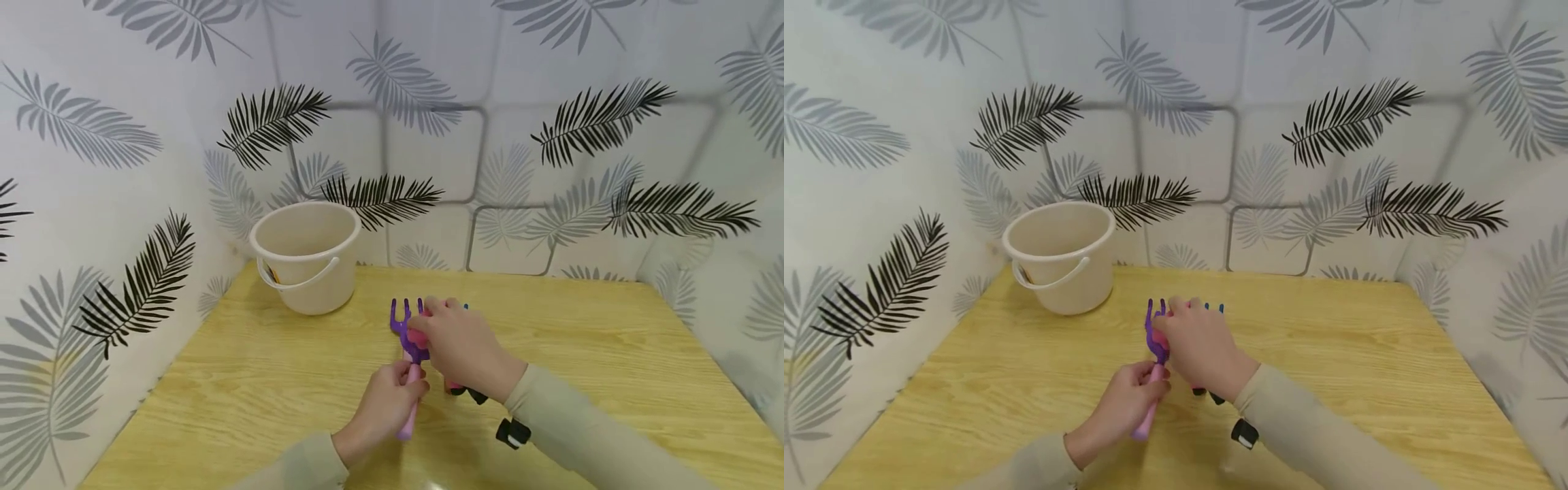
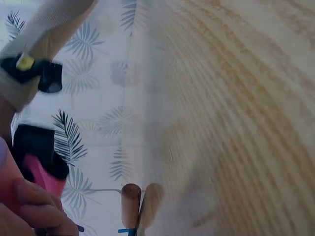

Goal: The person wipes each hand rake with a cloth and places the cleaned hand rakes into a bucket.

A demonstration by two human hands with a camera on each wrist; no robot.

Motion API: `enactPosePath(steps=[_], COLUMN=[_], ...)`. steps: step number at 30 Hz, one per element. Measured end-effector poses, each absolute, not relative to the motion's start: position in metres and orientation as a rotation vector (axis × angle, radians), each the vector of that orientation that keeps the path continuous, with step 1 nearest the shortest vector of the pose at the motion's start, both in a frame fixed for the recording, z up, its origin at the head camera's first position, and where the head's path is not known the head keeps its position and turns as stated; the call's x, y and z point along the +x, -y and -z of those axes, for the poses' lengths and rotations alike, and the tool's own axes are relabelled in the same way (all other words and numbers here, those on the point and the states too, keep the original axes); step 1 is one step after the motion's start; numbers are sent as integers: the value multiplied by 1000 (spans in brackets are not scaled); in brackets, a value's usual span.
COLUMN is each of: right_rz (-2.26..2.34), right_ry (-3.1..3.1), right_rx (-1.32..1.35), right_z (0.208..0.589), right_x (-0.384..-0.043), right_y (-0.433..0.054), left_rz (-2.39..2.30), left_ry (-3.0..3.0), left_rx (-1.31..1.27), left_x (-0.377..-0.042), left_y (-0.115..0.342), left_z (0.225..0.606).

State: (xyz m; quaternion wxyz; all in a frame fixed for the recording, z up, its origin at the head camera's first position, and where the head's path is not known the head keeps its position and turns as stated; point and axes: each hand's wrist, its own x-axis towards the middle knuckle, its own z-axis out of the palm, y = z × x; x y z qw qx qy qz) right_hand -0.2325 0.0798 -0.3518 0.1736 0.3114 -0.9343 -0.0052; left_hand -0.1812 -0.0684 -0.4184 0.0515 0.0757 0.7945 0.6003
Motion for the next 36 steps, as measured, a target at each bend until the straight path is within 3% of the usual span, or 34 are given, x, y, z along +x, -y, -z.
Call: enactPosePath(steps=[7, 23, 36], right_rz=[83, 58, 91], right_ry=[2675, 2692, 2723], right_rx=[859, 1042, 1108], right_z=[352, 341, 343], right_x=[-250, -216, -235], right_y=[-73, -71, -57], left_rz=[-1793, -1727, -1662], left_ry=[-2431, -2511, -2499], left_rx=[267, 208, 340], left_x=[-178, -184, -181], left_y=[64, 69, 59], left_z=[420, 419, 414])
